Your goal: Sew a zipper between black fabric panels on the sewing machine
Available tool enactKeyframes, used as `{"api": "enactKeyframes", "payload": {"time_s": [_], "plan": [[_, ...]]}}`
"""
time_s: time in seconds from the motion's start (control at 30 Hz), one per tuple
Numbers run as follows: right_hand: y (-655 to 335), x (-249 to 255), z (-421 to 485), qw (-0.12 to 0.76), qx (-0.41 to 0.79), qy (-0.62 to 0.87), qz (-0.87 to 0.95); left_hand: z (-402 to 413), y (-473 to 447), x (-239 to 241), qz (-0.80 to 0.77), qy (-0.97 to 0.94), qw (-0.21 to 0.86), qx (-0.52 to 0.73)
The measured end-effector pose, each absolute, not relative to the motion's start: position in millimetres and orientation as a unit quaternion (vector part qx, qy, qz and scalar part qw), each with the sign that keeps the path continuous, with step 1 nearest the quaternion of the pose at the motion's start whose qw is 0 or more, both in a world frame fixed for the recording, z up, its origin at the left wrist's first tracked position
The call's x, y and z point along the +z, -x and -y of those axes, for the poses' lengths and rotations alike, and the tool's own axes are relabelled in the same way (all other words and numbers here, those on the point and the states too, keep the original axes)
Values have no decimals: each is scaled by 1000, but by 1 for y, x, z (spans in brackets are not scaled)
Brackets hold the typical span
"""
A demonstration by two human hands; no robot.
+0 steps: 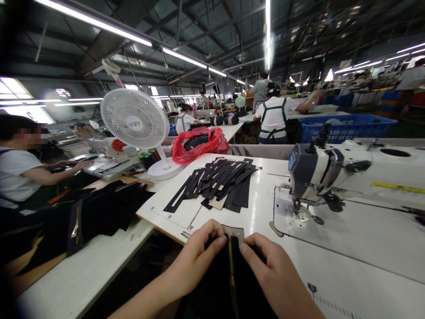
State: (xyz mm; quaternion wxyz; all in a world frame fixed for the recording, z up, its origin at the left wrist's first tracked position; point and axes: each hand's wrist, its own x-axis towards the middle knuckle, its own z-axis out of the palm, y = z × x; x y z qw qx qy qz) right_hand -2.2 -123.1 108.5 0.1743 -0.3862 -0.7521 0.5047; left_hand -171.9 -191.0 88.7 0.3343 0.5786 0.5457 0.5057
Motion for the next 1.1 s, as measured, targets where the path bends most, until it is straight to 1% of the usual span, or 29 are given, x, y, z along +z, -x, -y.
{"api": "enactKeyframes", "payload": {"time_s": [0.27, 0.47, 0.6, 0.77, 1.1], "plan": [[0, 103, 121, 155, 541, 387, 731, 188, 176, 85, -478, -527, 434, 553], [2, 103, 120, 143, 593, 395, 687, 188, 179, 83, -461, -490, 465, 576], [4, 106, 121, 145, 594, 392, 687, 190, 178, 85, -434, -461, 503, 588], [4, 105, 122, 152, 568, 375, 717, 194, 177, 86, -448, -467, 486, 588], [3, 104, 124, 148, 577, 370, 713, 199, 176, 95, -452, -495, 456, 585]]}}
